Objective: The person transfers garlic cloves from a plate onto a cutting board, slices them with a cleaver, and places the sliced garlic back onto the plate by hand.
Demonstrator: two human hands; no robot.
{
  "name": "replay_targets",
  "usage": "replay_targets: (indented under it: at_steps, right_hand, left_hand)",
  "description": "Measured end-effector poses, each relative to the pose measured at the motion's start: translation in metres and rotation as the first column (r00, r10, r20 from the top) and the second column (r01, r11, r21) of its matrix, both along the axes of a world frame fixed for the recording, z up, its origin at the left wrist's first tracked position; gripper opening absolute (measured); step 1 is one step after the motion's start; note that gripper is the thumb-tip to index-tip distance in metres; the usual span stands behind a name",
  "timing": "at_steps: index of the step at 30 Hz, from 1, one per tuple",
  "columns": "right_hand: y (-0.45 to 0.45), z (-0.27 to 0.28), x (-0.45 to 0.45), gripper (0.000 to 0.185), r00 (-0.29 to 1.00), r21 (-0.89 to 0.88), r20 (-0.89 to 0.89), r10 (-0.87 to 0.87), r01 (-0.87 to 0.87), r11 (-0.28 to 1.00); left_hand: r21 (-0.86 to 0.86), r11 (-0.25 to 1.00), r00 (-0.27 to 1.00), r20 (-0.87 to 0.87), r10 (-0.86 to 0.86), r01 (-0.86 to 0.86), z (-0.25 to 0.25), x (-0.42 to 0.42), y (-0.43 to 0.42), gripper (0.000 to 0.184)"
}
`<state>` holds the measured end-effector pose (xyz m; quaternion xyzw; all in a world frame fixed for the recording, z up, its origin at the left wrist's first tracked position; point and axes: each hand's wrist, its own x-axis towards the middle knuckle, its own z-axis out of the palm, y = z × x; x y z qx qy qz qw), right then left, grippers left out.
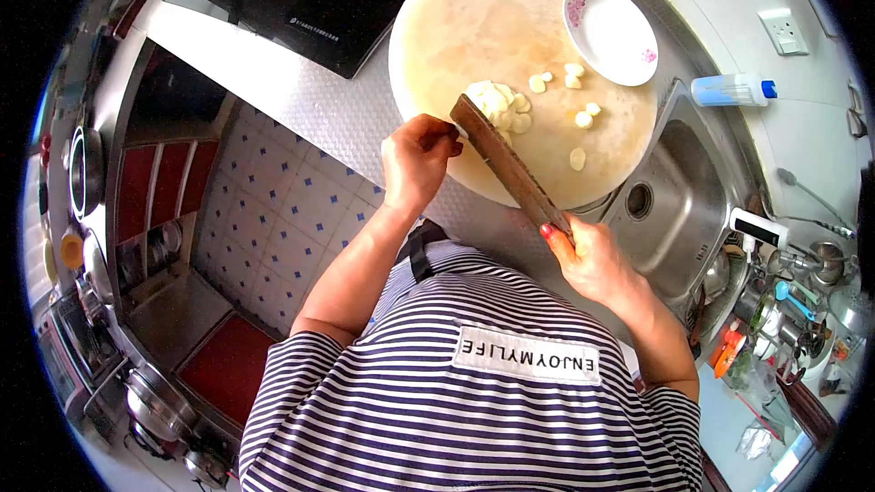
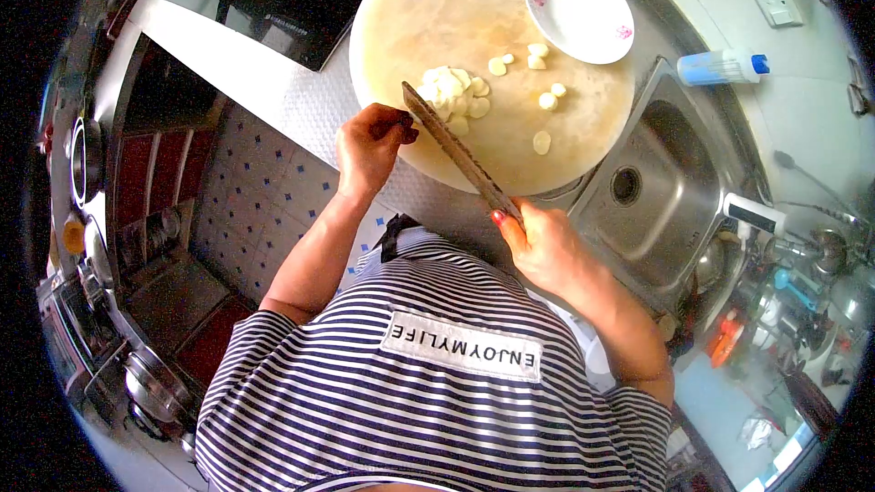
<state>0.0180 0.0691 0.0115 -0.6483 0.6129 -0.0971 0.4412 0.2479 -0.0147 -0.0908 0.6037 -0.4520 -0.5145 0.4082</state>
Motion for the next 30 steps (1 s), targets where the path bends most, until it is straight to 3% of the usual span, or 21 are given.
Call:
replay_targets:
  at_steps: [5,14,30]
  right_hand:
    - [0.003,-0.008,-0.002,0.017,1.000,-0.059,0.027,0.003,-0.001,0.998]
    - [0.003,-0.003,0.003,0.018,0.999,-0.037,-0.027,0.020,-0.021,0.999]
    - [-0.005,0.032,0.015,0.020,0.998,-0.004,-0.057,0.023,-0.023,1.000]
  left_hand:
    - [0.104,0.994,0.993,-0.113,-0.015,0.027,0.004,0.005,-0.007,0.009]
    - [0.187,0.982,0.994,-0.112,-0.005,0.026,0.016,0.004,-0.013,0.009]
    - [0.082,0.996,0.999,0.035,0.021,-0.024,0.007,-0.001,-0.005,0.011]
